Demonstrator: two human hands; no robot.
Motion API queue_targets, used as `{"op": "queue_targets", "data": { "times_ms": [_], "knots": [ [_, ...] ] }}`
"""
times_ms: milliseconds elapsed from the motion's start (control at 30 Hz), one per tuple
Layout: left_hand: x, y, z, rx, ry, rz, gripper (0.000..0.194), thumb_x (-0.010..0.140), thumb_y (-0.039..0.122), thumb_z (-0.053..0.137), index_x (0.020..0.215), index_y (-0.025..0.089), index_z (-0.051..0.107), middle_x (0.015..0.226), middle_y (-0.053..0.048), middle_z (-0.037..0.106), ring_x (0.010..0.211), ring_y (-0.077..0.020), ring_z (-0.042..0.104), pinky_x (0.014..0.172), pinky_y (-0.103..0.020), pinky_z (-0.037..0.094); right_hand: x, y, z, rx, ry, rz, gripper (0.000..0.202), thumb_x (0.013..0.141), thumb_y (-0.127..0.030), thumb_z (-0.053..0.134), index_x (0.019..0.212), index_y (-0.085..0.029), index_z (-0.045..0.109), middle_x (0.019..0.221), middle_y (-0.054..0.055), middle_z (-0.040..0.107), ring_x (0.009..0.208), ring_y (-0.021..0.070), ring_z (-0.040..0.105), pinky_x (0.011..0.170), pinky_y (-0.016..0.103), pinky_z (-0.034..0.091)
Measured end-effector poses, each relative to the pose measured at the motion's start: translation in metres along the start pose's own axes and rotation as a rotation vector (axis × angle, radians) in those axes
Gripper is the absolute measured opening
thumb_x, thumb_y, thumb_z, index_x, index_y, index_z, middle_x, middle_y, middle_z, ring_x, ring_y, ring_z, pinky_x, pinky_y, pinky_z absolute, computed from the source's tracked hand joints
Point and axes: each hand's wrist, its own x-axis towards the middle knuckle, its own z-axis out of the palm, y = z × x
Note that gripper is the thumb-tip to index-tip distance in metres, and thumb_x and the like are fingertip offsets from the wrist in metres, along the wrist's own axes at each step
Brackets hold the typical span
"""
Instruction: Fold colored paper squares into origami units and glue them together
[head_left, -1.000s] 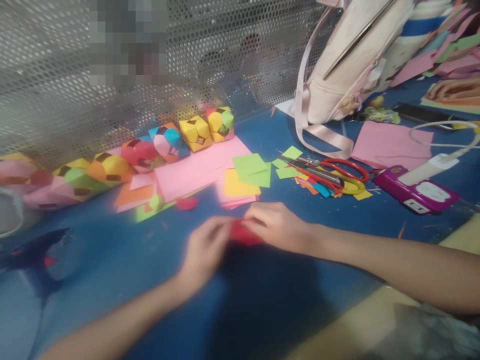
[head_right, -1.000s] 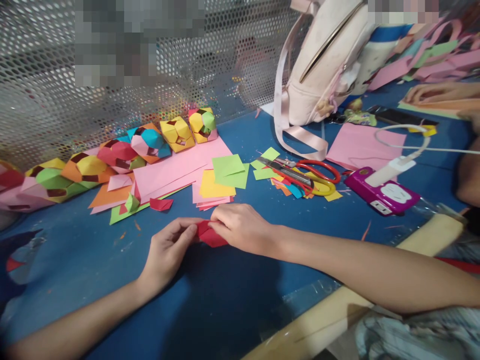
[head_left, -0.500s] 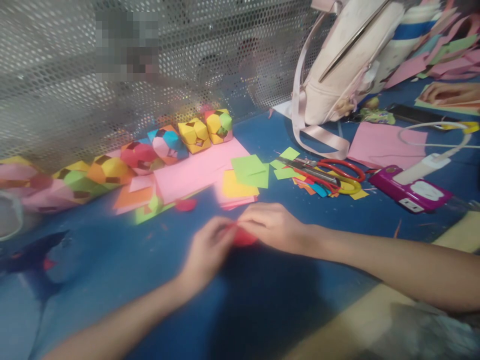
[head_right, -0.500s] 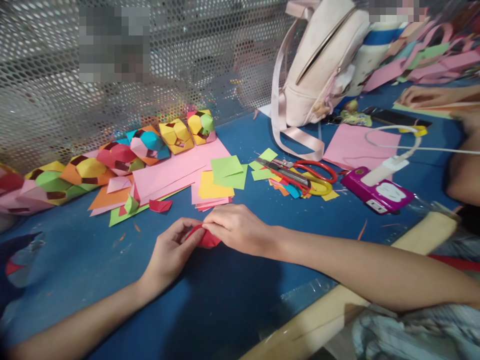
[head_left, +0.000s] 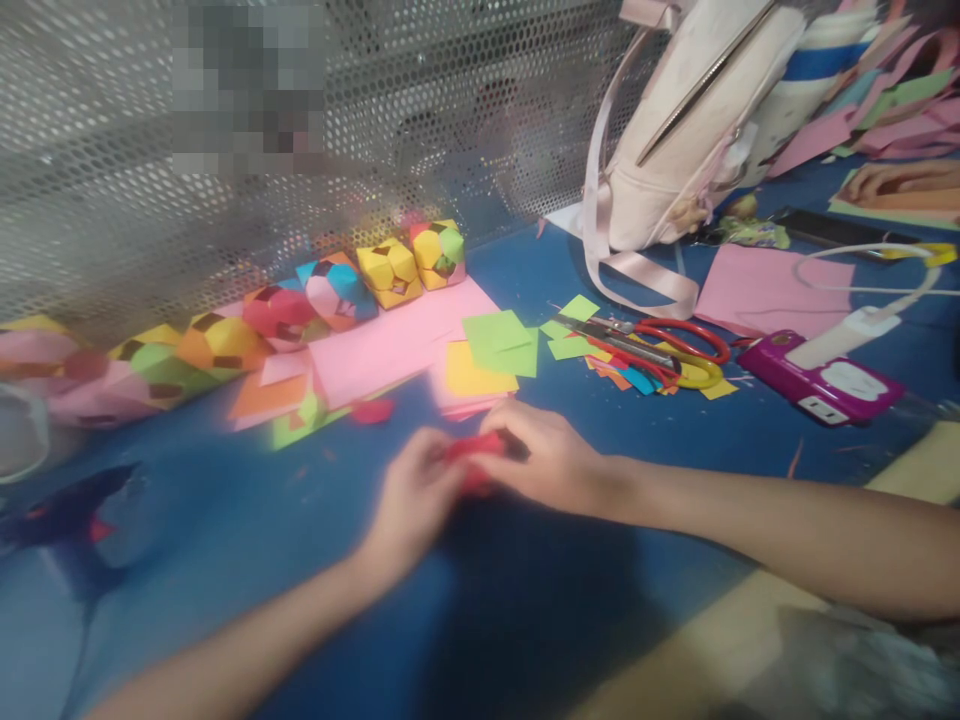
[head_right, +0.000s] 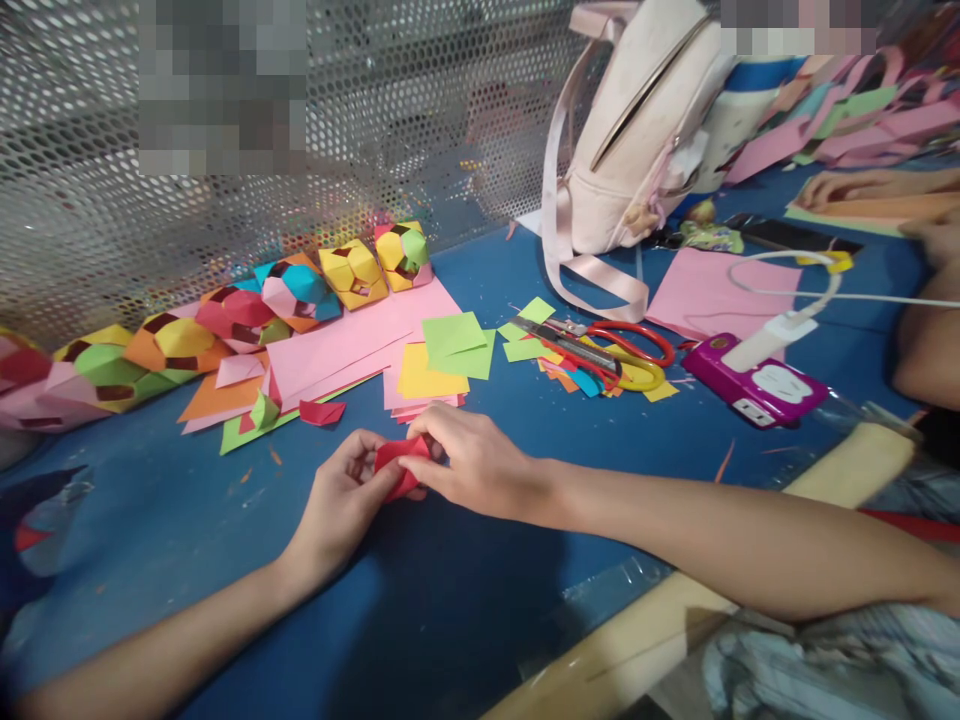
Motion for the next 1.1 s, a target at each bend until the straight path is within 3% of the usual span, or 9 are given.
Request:
{"op": "queue_targets", "data": {
  "times_ms": [300,567,800,1100],
  "knots": [
    [-0.0021,-0.0004,0.0005,0.054,0.011,0.039,0.017,0.080,0.033,0.058,0.079,0.017,0.056,0.070,0.001,0.062,0.059,-0.0109,0.058,0.054,-0.021,0.044,-0.0027,0.0023,0.0043,0.047,-0.034,-0.074,0.015,0.080,-0.007,0.042,0.072,-0.019,0.043,0.072,0.002,0.051,0.068,0.0127,0.048,0.063,0.025,0.043],
    [0.0000,-0.0008,-0.0030,0.140,0.061,0.117,0.010,0.081,0.026,0.055,0.081,0.017,0.059,0.077,-0.001,0.063,0.063,-0.0104,0.055,0.055,-0.019,0.041,-0.0008,-0.0038,-0.0032,0.106,-0.131,-0.086,0.003,0.083,-0.019,0.046,0.080,-0.018,0.047,0.080,0.005,0.052,0.075,0.0159,0.049,0.069,0.029,0.045],
    [-0.0004,-0.0054,-0.0034,0.121,0.035,0.136,0.013,0.082,0.029,0.055,0.082,0.016,0.059,0.077,-0.003,0.063,0.068,-0.0132,0.059,0.058,-0.021,0.046,-0.0015,-0.0027,-0.0016,0.165,-0.163,0.221,0.008,0.084,-0.021,0.050,0.091,-0.017,0.053,0.087,0.004,0.057,0.074,0.0123,0.054,0.069,0.025,0.047],
    [-0.0001,-0.0072,-0.0046,0.143,-0.020,0.094,0.016,0.085,0.031,0.051,0.089,0.018,0.058,0.079,-0.004,0.063,0.080,-0.0180,0.063,0.065,-0.026,0.050,-0.0012,-0.0039,-0.0014,0.166,-0.155,0.261,0.007,0.082,-0.017,0.049,0.078,-0.017,0.055,0.072,0.000,0.057,0.063,0.0099,0.051,0.060,0.021,0.044]
  ]
}}
